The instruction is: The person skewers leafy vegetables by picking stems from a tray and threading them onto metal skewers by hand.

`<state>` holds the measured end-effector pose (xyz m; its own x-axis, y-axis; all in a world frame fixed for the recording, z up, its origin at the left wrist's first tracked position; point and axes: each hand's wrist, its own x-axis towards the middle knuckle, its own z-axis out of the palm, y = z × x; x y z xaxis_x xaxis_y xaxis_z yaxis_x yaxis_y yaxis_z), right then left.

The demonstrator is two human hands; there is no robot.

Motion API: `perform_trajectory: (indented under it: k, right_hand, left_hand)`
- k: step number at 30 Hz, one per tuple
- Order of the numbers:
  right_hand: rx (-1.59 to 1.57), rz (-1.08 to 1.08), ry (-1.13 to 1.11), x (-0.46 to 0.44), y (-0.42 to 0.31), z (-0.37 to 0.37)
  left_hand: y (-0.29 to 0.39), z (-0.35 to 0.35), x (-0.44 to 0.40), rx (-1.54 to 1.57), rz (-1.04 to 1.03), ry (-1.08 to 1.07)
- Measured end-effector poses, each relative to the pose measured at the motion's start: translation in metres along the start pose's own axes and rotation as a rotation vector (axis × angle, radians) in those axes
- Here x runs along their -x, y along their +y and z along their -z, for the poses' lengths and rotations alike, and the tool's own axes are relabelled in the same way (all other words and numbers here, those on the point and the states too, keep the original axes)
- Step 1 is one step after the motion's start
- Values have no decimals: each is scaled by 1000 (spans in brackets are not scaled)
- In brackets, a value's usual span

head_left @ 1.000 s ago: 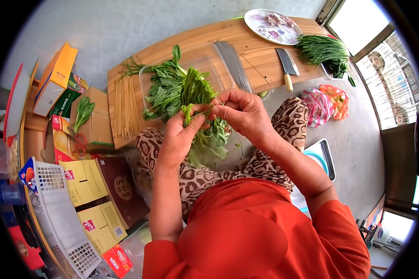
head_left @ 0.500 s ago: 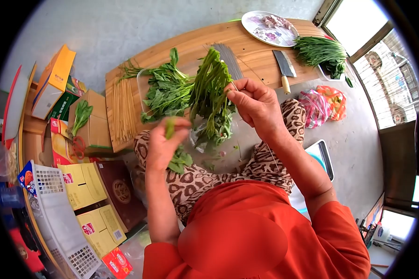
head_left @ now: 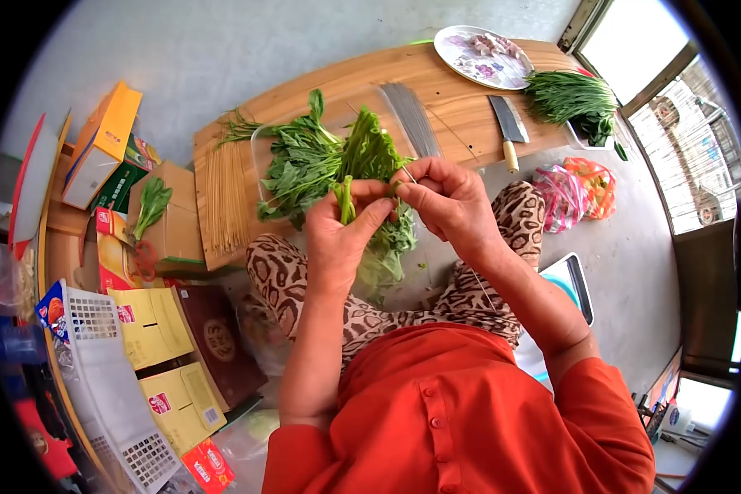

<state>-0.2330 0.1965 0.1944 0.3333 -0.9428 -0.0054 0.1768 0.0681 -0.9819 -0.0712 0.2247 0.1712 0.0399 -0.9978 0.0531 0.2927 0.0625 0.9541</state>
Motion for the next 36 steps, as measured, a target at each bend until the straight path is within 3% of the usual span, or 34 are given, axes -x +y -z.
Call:
perform_trajectory:
  k: [6, 17, 25, 36]
  right_hand:
    - [126, -98, -77, 10, -3, 8]
    - [230, -171, -279, 39, -16, 16]
    - [254, -97, -254, 39, -8, 14]
    - [254, -170, -245, 39, -18, 15]
  left_hand:
    - [13, 32, -8, 65, 63, 140]
    - [24, 45, -19, 84, 29, 144]
    - [23, 41, -15, 112, 52, 146]
    - [26, 35, -12, 105, 102, 152]
